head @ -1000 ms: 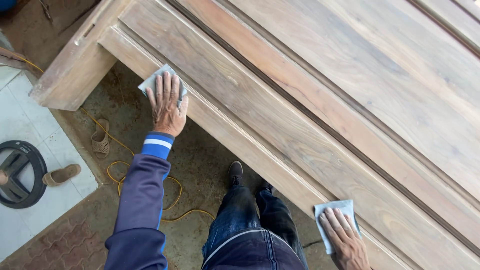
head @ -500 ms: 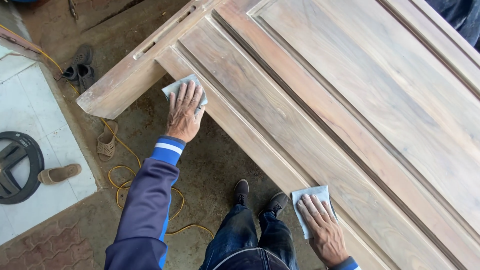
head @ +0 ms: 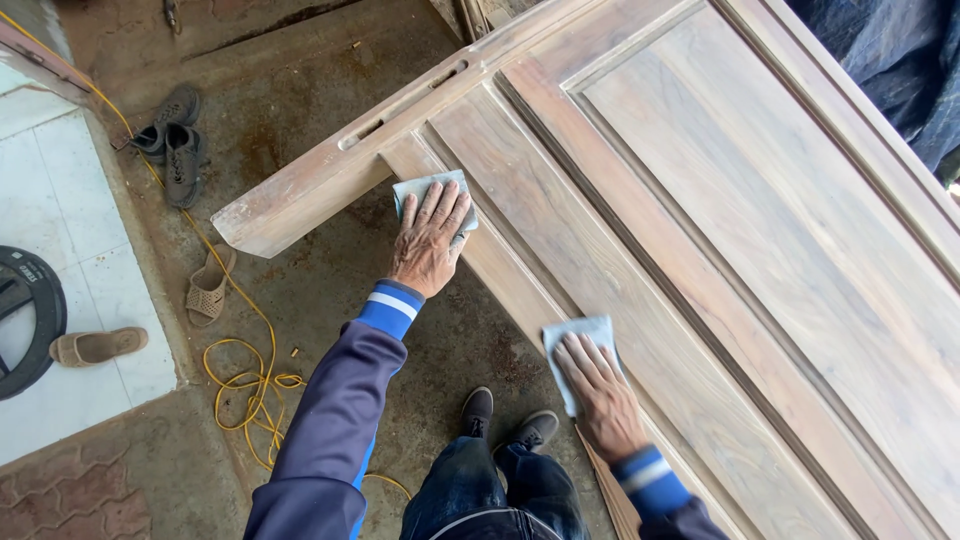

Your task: Sanding a wooden door using sandpaper.

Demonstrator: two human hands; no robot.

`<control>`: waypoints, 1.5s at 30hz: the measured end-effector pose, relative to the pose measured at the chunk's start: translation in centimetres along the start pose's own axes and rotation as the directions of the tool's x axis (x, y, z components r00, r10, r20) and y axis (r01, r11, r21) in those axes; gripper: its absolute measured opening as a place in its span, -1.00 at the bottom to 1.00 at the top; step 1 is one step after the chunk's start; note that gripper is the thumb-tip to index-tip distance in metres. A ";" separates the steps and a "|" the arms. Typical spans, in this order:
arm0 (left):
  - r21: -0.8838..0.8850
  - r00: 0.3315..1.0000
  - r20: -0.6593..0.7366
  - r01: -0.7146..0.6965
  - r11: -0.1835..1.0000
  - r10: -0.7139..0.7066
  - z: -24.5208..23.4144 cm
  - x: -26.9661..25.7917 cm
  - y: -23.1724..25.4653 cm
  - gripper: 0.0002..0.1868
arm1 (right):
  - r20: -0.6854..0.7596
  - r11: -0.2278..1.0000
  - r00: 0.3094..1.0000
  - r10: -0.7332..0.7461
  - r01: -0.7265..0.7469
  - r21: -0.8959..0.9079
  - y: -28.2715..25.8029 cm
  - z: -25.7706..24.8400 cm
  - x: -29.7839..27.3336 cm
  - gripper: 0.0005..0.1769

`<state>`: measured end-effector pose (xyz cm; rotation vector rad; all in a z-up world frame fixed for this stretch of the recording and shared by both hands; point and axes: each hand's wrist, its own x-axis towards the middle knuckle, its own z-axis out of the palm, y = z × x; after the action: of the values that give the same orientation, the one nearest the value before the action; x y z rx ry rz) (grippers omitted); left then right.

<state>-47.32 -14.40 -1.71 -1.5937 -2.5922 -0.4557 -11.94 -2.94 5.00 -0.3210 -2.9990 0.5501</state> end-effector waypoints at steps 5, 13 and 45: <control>-0.019 0.999 -0.028 0.044 0.999 -0.045 0.1 0.1 0.4 -0.30 | 0.058 0.995 0.994 0.097 -0.096 -0.026 2.6 0.2 -10.1 -0.11; -0.660 0.933 -0.165 0.136 0.739 -0.319 -6.8 1.5 -0.6 -0.41 | 0.066 0.989 0.987 -0.143 0.146 -0.037 0.2 1.2 5.8 -0.20; -0.082 0.997 0.070 -0.037 0.996 0.043 -2.4 7.9 -7.4 -0.06 | -0.008 0.992 1.000 -0.006 0.007 0.125 -5.6 0.4 22.6 -0.23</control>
<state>-57.74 -11.42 0.60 -1.7146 -2.6203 -0.5156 -35.07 -3.30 7.45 -0.3035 -2.9396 0.7303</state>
